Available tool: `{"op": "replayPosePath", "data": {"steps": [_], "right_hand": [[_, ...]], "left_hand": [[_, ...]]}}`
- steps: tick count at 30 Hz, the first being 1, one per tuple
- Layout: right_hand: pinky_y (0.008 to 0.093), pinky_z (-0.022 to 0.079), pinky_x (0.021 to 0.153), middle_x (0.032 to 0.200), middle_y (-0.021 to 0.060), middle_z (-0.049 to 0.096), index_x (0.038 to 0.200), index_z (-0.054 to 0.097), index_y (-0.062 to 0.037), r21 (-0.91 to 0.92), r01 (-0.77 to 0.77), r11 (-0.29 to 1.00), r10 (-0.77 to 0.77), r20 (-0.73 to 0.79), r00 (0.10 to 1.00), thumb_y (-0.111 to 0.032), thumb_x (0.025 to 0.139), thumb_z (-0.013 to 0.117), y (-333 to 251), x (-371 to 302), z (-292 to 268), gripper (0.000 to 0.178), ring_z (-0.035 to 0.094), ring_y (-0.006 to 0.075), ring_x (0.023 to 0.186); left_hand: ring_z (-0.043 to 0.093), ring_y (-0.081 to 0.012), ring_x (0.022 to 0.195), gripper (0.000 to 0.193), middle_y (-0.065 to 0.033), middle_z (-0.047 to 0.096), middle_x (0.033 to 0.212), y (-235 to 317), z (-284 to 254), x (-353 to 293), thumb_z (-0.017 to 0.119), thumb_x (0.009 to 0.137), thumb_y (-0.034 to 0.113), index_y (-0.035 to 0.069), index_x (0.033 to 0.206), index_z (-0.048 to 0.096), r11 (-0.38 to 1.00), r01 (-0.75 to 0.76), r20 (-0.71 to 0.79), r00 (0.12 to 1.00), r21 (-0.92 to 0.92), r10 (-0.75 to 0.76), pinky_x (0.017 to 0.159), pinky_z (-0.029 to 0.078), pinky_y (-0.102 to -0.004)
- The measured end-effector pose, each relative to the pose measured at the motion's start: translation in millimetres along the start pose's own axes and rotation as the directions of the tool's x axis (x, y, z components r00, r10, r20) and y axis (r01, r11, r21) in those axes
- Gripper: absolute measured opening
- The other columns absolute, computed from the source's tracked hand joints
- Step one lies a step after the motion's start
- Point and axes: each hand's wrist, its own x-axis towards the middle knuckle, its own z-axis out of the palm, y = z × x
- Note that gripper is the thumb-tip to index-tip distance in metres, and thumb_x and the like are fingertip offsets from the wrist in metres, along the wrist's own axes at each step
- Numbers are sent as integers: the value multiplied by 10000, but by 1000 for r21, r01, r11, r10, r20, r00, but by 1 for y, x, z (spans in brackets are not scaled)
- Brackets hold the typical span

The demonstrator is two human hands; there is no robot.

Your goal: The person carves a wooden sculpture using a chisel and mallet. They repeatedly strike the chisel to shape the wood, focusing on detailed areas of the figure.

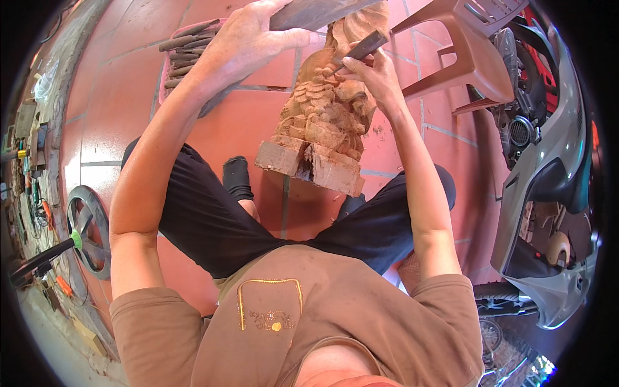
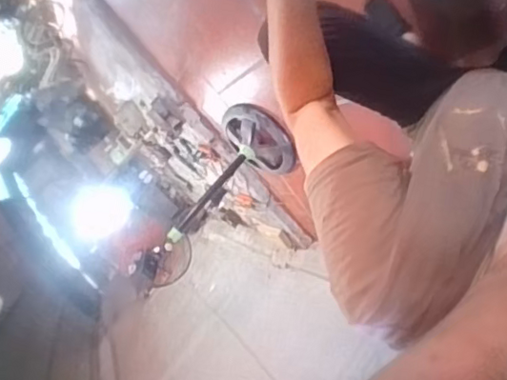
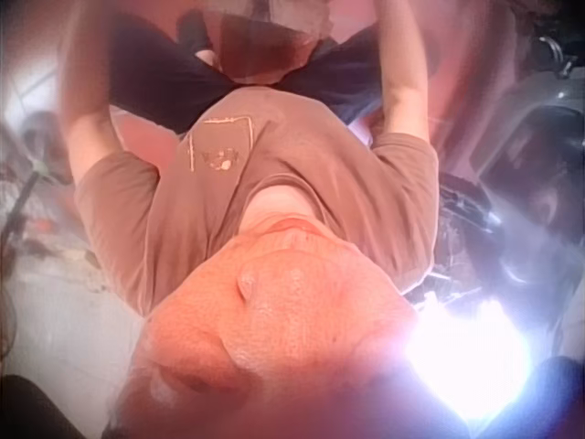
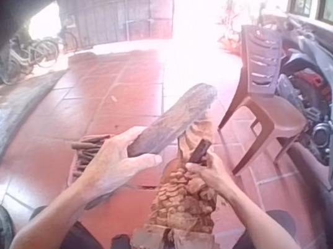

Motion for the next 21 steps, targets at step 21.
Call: {"op": "replayPosePath", "data": {"steps": [21], "right_hand": [[424,542,792,884,188,697,1065,625,32,-515,116,849,-78,94,993,-319,806,806,-15,-2,-4,473,695,297,829]], "left_hand": [[652,-149,988,553,-89,714,1089,0,31,-27,771,864,282,12,1317,604,998,47,-162,985,-47,-54,861,513,-301]]}}
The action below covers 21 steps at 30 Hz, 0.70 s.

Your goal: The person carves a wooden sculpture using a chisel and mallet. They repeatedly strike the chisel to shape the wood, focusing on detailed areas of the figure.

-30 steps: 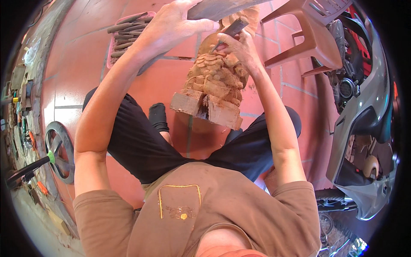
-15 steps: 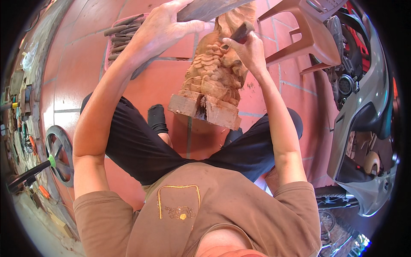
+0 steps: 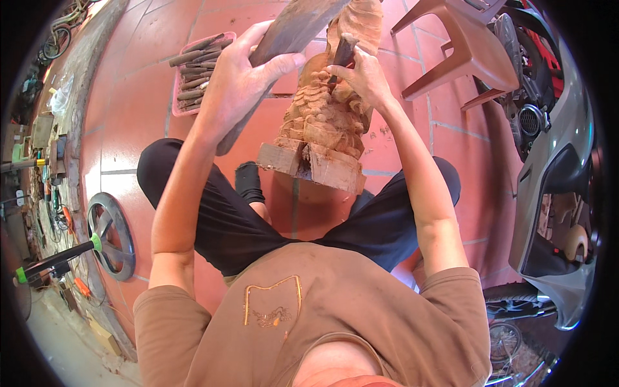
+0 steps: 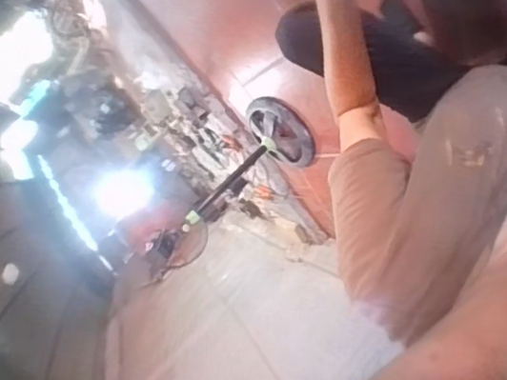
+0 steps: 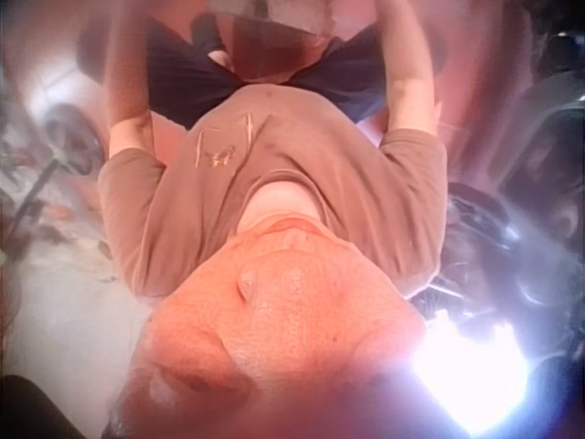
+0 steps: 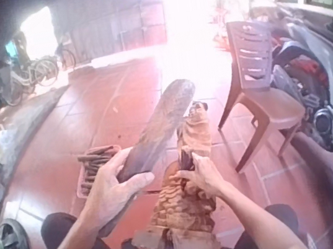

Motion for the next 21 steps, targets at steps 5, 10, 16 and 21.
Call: {"op": "replayPosePath", "data": {"steps": [5,10,16,21], "right_hand": [[424,543,793,904,195,693,1110,620,38,-11,-16,1000,16,19,1000,-320,800,812,0,-1,-1,510,697,305,856],[426,546,790,874,198,702,1112,633,34,-18,-2,1000,2,-12,1000,-311,792,824,-1,-5,0,508,698,316,837],[411,552,761,879,197,715,1108,650,5,24,92,995,-92,-19,996,-261,805,819,10,-6,6,438,702,307,806],[408,548,752,860,187,711,1059,657,4,65,36,997,-37,14,999,-260,807,819,10,-8,5,399,703,300,794]], "left_hand": [[642,-122,979,563,-80,709,1084,1,10,-12,775,877,269,1,1332,583,999,-14,-69,998,-48,11,854,510,-277],[672,-168,998,595,-108,719,1086,-16,24,-12,771,879,291,16,1361,556,990,-60,-78,996,-126,51,855,529,-317],[698,-390,1017,609,-265,712,1060,-38,36,-2,744,876,335,44,1371,540,942,-43,67,998,334,22,901,528,-425],[700,-408,1007,624,-258,716,1056,-33,42,-6,746,874,339,46,1377,520,985,-117,52,992,129,111,871,533,-456]]}}
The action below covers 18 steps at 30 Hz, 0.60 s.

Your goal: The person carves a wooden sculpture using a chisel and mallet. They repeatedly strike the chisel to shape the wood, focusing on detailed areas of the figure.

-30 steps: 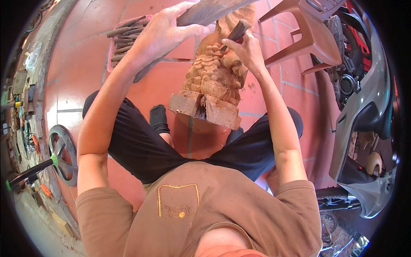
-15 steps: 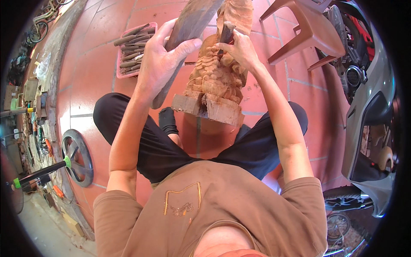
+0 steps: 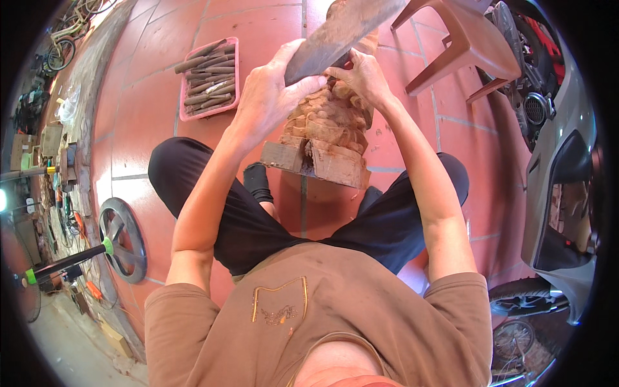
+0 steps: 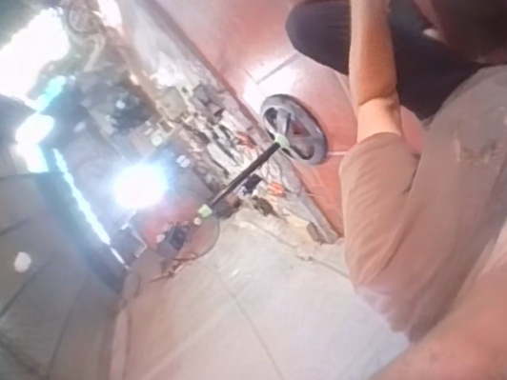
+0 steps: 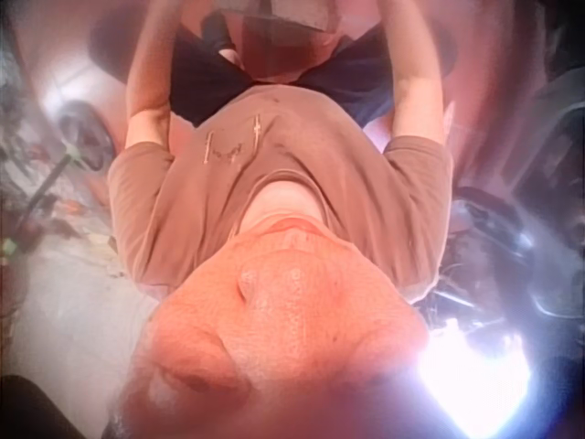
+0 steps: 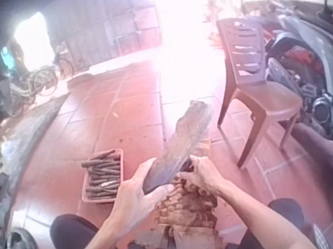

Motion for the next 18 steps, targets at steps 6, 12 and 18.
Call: {"op": "replayPosePath", "data": {"steps": [6,12,18], "right_hand": [[388,547,747,856,171,717,1023,663,36,-89,30,996,-34,-39,999,-275,812,821,13,3,4,408,699,269,781],[360,545,759,924,127,716,1036,675,33,330,-102,939,123,-44,991,-265,827,819,17,-1,-7,392,681,195,799],[326,531,765,919,82,726,1042,693,14,191,-85,978,95,-48,994,-252,848,820,11,3,-11,353,666,142,843]], "left_hand": [[712,-395,984,625,-241,726,1045,2,4,7,748,866,349,76,1383,526,967,57,11,998,247,-62,865,538,-442],[723,-352,977,628,-217,738,1017,-21,-3,0,750,859,341,79,1390,539,988,44,23,999,146,-48,885,537,-402],[682,-214,1072,616,-168,714,1146,-11,-18,0,762,871,298,16,1378,554,987,83,-37,995,-139,-89,944,517,-340]]}}
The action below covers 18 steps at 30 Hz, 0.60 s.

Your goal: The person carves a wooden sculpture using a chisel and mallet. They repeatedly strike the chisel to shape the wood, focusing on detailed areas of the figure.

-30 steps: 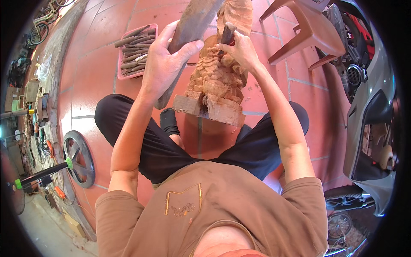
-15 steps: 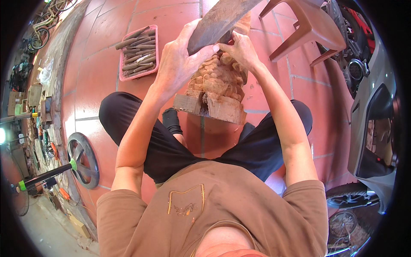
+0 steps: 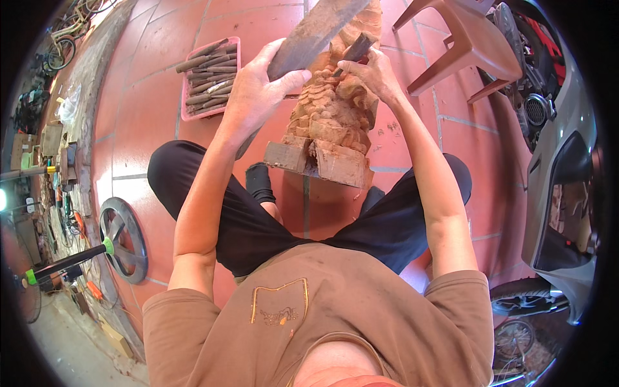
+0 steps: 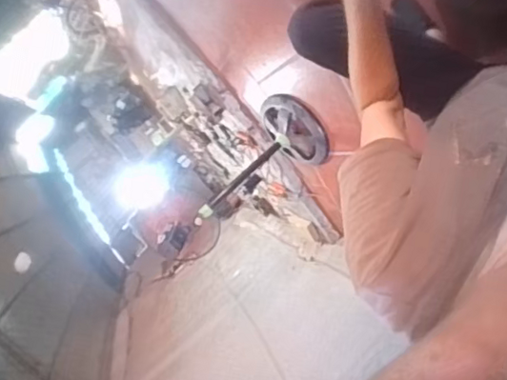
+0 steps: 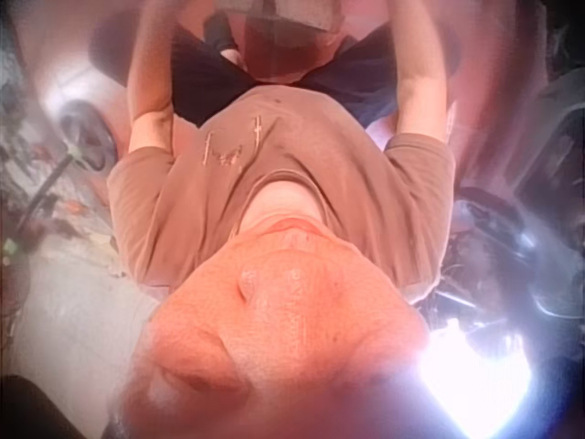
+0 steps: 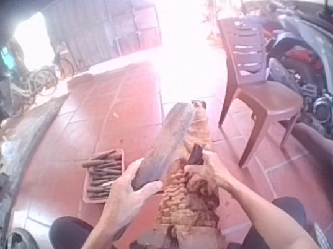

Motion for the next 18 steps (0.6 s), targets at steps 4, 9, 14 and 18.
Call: {"op": "replayPosePath", "data": {"steps": [4,9,14,18], "right_hand": [[375,548,757,888,164,714,992,680,50,-24,87,996,-86,22,996,-279,825,810,-3,-1,9,392,692,230,807],[421,560,759,876,220,719,1021,642,64,-221,74,972,-63,58,996,-307,819,812,-8,2,22,456,722,328,837],[423,557,748,861,230,707,1027,629,54,-317,154,936,-150,37,988,-291,822,808,-21,-2,25,439,709,342,827],[397,543,714,787,197,689,998,655,52,-327,206,922,-219,-6,976,-262,821,813,-23,-4,29,394,695,282,731]], "left_hand": [[662,-206,1113,611,-152,696,1204,5,-5,0,761,880,269,7,1388,545,1000,-2,-13,1000,20,2,965,509,-335],[627,-128,1047,596,-62,671,1171,15,-1,-4,763,896,241,30,1408,541,998,-59,-55,997,-38,57,863,508,-276],[679,-204,1078,615,-150,707,1171,17,0,-4,773,880,265,41,1403,538,992,-120,-107,988,-36,116,939,529,-353],[711,-198,984,610,-167,733,1062,14,5,-4,774,880,272,56,1398,536,988,-81,-114,989,131,96,888,550,-358]]}}
